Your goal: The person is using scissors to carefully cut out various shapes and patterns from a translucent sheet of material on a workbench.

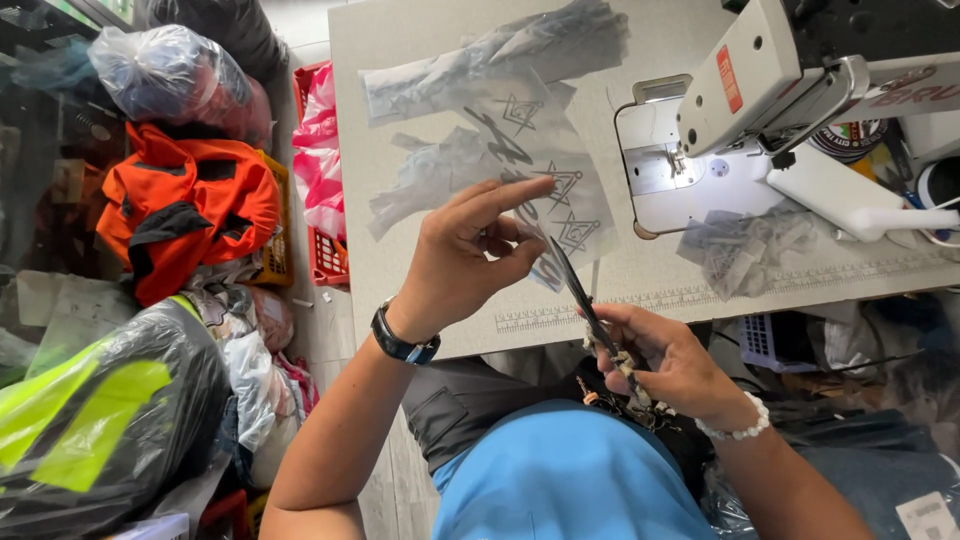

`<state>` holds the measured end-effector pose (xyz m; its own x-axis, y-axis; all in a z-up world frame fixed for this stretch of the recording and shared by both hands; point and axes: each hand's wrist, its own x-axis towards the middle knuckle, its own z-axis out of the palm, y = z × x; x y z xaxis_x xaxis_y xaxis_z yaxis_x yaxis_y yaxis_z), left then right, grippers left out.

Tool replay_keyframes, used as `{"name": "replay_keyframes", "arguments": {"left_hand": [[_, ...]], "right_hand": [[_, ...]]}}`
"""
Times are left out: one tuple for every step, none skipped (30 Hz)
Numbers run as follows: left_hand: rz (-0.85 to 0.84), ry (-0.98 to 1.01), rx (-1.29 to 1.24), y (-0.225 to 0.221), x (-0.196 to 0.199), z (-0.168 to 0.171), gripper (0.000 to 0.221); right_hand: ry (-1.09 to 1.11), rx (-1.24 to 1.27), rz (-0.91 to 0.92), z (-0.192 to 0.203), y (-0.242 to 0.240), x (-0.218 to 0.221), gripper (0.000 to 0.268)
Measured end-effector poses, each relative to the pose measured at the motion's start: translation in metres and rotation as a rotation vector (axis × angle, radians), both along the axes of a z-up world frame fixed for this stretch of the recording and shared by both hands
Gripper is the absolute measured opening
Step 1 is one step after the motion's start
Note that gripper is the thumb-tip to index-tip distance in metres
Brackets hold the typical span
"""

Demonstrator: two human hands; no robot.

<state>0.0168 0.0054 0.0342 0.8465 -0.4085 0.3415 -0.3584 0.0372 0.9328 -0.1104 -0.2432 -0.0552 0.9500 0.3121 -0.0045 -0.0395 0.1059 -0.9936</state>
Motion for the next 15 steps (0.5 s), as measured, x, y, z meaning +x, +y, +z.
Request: {"name": "replay_keyframes", "arguments": {"left_hand": [[-0.002,-0.001,-0.001,0.0,0.0,-0.001,0.054],[-0.002,-0.008,0.004,0.0,0.0,-0.001,0.054],[-0.002,-0.016,0.009,0.0,0.001,-0.002,0.054],[-0.005,-0.018,0.008,-0.001,0.001,-0.002,0.054],[-0.001,-0.02,0.009,-0.002,0.0,-0.002,0.054],[0.003,-0.022,0.01,-0.002,0.0,-0.002,0.054],[0.001,-0.024,0.01,-0.002,0.0,-0.002,0.054],[0.007,-0.034,0.002,-0.002,0.0,-0.003,0.055],[0.013,-0.041,-0.004,-0.002,-0.002,-0.003,0.056],[0.011,-0.039,-0.003,-0.002,-0.003,-0.005,0.056],[0.014,-0.038,0.0,-0.003,-0.004,-0.007,0.057],[0.017,-0.037,0.003,-0.004,-0.005,-0.008,0.057],[0.015,-0.036,0.005,-0.005,-0.008,-0.01,0.057],[0.017,-0.024,0.002,-0.006,-0.01,-0.011,0.058],[0.02,-0.015,-0.001,-0.007,-0.012,-0.013,0.058]], "right_hand": [[-0.001,-0.001,-0.002,-0.001,0.001,-0.001,0.074],[-0.006,-0.002,-0.011,-0.002,0.002,-0.001,0.072],[-0.011,-0.003,-0.02,-0.003,0.002,-0.002,0.07],[-0.013,-0.003,-0.024,-0.006,0.003,-0.003,0.07],[-0.008,0.029,-0.039,-0.008,0.003,-0.004,0.068],[-0.002,0.061,-0.054,-0.011,0.004,-0.006,0.067],[-0.004,0.061,-0.057,-0.011,0.004,-0.006,0.067],[-0.001,0.082,-0.051,-0.011,0.005,-0.006,0.067],[0.004,0.105,-0.045,-0.012,0.006,-0.007,0.067],[0.006,0.106,-0.047,-0.012,0.007,-0.006,0.067],[0.009,0.121,-0.046,-0.011,0.009,-0.005,0.068],[0.012,0.136,-0.045,-0.011,0.01,-0.003,0.07],[0.013,0.138,-0.048,-0.011,0.011,-0.003,0.07],[0.006,0.136,-0.045,-0.011,0.012,-0.003,0.07],[-0.003,0.133,-0.042,-0.011,0.012,-0.002,0.07]]}}
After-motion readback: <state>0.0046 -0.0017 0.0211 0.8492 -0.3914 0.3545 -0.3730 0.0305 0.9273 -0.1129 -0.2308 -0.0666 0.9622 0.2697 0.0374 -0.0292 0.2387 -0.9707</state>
